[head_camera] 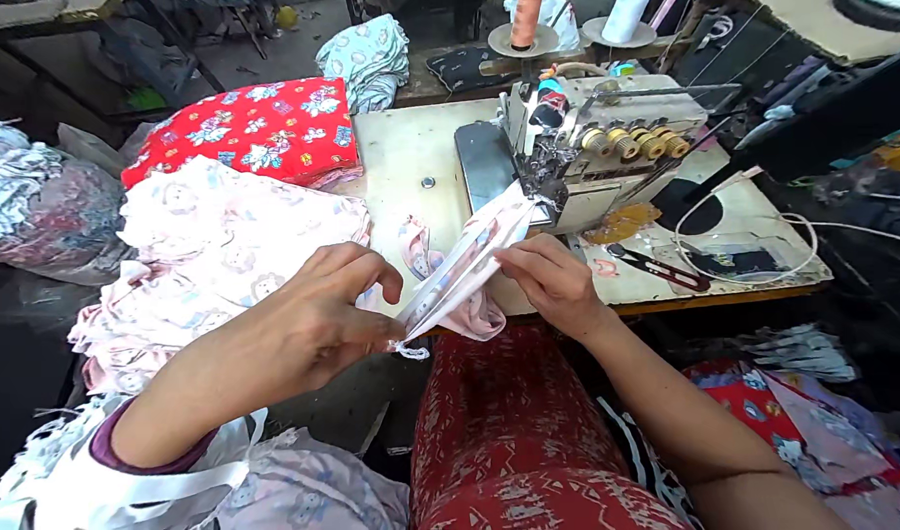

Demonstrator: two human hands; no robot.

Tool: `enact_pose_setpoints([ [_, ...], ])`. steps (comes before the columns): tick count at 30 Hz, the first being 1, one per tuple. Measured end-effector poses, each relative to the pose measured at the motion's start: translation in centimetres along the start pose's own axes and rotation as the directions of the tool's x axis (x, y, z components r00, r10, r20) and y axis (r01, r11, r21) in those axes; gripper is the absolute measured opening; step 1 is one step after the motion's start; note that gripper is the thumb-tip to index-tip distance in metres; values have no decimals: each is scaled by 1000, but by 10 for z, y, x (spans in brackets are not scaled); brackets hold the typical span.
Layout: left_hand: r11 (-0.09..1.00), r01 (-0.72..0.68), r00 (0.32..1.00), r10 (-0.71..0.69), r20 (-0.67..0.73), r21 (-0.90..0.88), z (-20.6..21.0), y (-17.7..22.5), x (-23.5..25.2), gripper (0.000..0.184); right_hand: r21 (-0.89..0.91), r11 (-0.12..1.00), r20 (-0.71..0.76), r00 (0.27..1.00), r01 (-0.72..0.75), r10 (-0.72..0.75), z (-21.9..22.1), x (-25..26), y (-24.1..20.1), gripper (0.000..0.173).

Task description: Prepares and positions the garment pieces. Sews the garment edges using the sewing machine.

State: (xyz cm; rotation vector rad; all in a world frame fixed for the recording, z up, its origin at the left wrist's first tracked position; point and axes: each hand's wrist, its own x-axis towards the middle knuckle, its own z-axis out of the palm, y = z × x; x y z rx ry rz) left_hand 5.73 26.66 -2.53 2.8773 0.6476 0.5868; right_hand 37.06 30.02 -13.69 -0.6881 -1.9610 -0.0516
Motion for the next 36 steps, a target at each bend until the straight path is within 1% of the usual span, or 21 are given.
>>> enact_pose_setpoints([
  [2, 1000, -12, 1000, 13, 14, -27, -1, 3, 7, 28, -19, 1000, 51, 999, 9, -8, -1, 10, 2, 23],
  [4, 999, -9, 1000, 10, 25, -46, -7, 4, 15, 29, 18, 1000, 81, 997, 18, -19, -5, 16, 5, 20],
  [6, 997, 48, 999, -47, 9, -52, -22, -2, 23, 28, 113, 993, 141, 990, -40, 24, -21, 13, 6, 16],
  [8, 988, 153, 988, -153, -22, -25, -35, -13, 36, 26, 189, 973, 227, 970, -134, 89, -50, -1, 2, 18],
  [9, 981, 193, 980, -193, -44, -6, -33, -20, 45, 25, 207, 962, 271, 955, -181, 121, -64, -11, 0, 20],
  [11, 976, 218, 975, -218, -37, -7, -10, -33, 70, 23, 204, 940, 338, 921, -274, 195, -80, -31, 3, 20],
  [13, 983, 171, 985, -172, -10, -71, 39, -42, 100, 15, 185, 906, 358, 885, -381, 298, -74, -53, 13, 19],
  [15, 993, 59, 998, -60, -2, -104, 95, -46, 125, 14, 195, 882, 335, 874, -429, 351, -69, -64, 14, 17],
  [16, 995, 2, 1000, -3, -10, -103, 114, -49, 134, 16, 226, 877, 311, 884, -425, 348, -73, -60, 10, 16],
  [17, 995, -14, 1000, 13, -15, -100, 123, -53, 137, 16, 255, 870, 290, 892, -421, 347, -78, -55, 6, 15],
  [18, 995, 23, 1000, -24, -7, -101, 123, -55, 135, 17, 272, 859, 278, 890, -433, 361, -80, -54, 3, 14],
  [20, 991, 88, 996, -88, 8, -101, 115, -61, 125, 15, 266, 829, 292, 861, -492, 417, -68, -65, 6, 15],
  [23, 994, 62, 998, -61, 16, -94, 116, -63, 115, 18, 263, 802, 288, 837, -536, 465, -49, -79, 10, 15],
  [26, 991, 53, 998, -50, 29, -121, 116, -57, 113, 19, 294, 793, 234, 844, -534, 482, -61, -70, -5, 13],
  [29, 985, 79, 995, -69, 68, -156, 114, -55, 118, 19, 274, 818, 193, 862, -506, 469, -67, -60, -8, 13],
  [31, 973, 127, 989, -111, 95, -190, 110, -60, 125, 18, 243, 838, 168, 872, -489, 461, -64, -51, -2, 14],
  [33, 961, 143, 988, -123, 96, -237, 107, -71, 133, 15, 219, 851, 150, 878, -477, 454, -59, -41, 8, 15],
  [36, 964, 145, 987, -127, 96, -221, 106, -90, 141, 19, 211, 854, 133, 879, -476, 457, -49, -34, 22, 16],
])
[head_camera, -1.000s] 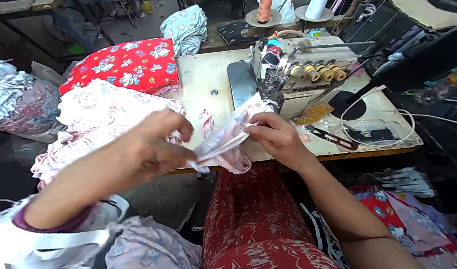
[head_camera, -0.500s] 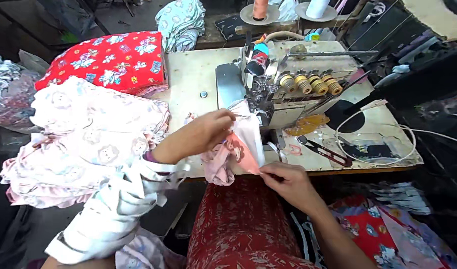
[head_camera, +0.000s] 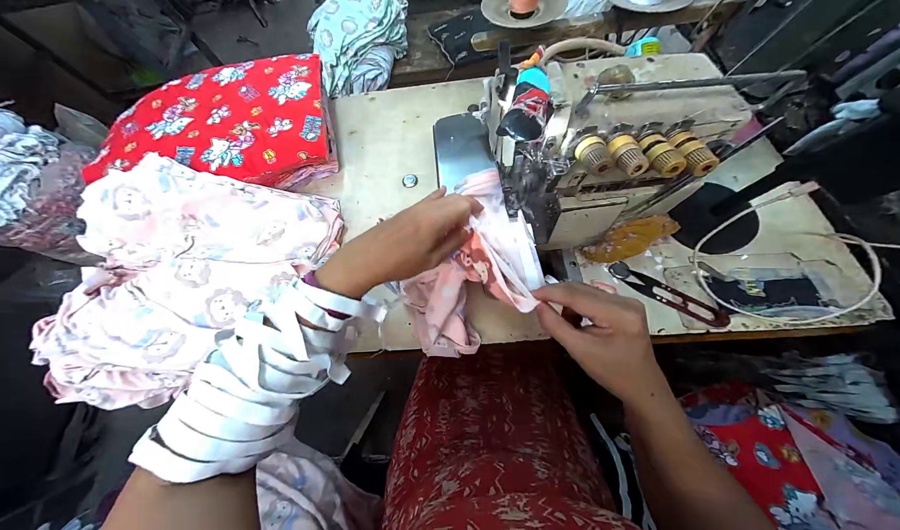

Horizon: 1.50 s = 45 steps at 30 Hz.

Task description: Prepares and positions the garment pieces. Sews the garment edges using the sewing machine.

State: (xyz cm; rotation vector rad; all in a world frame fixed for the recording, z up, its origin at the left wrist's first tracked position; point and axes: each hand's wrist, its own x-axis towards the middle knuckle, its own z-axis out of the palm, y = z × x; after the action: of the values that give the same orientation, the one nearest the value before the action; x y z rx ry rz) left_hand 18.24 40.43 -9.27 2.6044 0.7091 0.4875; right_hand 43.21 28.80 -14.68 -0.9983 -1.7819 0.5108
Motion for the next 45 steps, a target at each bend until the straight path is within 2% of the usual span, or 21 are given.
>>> enact_pose_setpoints([
  [3, 999, 31, 999, -30, -20, 38, -2, -20, 14, 16, -19, 1000, -23, 1000, -21, 20, 6, 14, 9, 17],
  [6, 981, 188, 982, -186, -33, 49, -13, -37, 38, 24, -32, 997, -1, 997, -77, 77, 7, 33, 19, 16],
  [8, 959, 281, 958, -278, -68, 35, -37, -44, 54, 22, -8, 983, 40, 982, -185, 185, 7, 48, 24, 17],
  [10, 953, 302, 944, -298, -139, 7, -77, -38, 61, 22, 24, 970, 96, 966, -242, 238, 4, 63, 30, 18],
  [11, 957, 291, 946, -288, -152, 0, -98, -23, 56, 21, 54, 968, 124, 963, -246, 238, 2, 68, 33, 19],
  [13, 980, 189, 978, -183, -98, 62, -117, 38, 32, 16, 112, 963, 173, 959, -246, 225, 0, 70, 36, 18],
  [15, 975, -10, 999, -1, 52, 224, -81, 104, -1, 16, 127, 972, 195, 966, -199, 172, -1, 62, 40, 20],
  [17, 942, -162, 970, 97, 224, 293, -11, 129, -29, 17, 52, 998, 179, 984, -30, 20, 4, 41, 42, 24],
  [19, 961, -172, 965, 120, 232, 216, 26, 117, -36, 17, -6, 991, 185, 974, 131, -128, 5, 12, 26, 27],
  [22, 969, -225, 968, 209, 138, 107, 21, 109, -29, 26, 33, 973, 157, 960, 230, -232, 0, -28, -16, 22],
  [24, 964, -263, 954, 252, 161, 49, 22, 106, -24, 27, 63, 981, 109, 976, 184, -190, -1, -46, -24, 17],
  [26, 962, -262, 956, 247, 158, 81, 33, 92, -16, 24, 56, 995, 92, 992, 80, -85, 8, -61, -13, 17],
  [29, 961, -188, 979, 200, -43, 202, 48, 51, -1, 14, 41, 998, 80, 996, -48, 44, 14, -74, -5, 16],
  [31, 979, -120, 975, 148, -168, 164, 47, 18, 9, 19, 71, 996, 56, 997, -54, 50, 6, -65, -12, 14],
  [33, 993, -54, 971, 77, -225, 106, 37, -11, 16, 24, 75, 996, 28, 999, -41, 39, 0, -49, -14, 15],
  [36, 985, 65, 973, -28, -227, 157, 10, -44, 30, 32, 90, 994, 5, 998, -64, 64, 6, -21, -4, 17],
  [40, 966, 148, 979, -113, -169, 211, -26, -71, 50, 28, 147, 984, -35, 993, -104, 110, 15, 9, 16, 17],
  [41, 973, 180, 974, -156, -167, 143, -29, -76, 55, 25, 165, 979, -46, 991, -119, 128, 17, 15, 21, 17],
  [43, 933, 272, 913, -328, -243, -237, -33, -76, 60, 21, 199, 969, -55, 985, -149, 162, 18, 30, 28, 17],
  [44, 828, 223, 858, -417, -299, -515, -35, -70, 61, 19, 217, 961, -53, 982, -168, 184, 20, 38, 31, 17],
  [45, 669, 97, 831, -462, -309, -737, -42, -59, 60, 19, 243, 952, -53, 977, -187, 205, 21, 45, 35, 18],
])
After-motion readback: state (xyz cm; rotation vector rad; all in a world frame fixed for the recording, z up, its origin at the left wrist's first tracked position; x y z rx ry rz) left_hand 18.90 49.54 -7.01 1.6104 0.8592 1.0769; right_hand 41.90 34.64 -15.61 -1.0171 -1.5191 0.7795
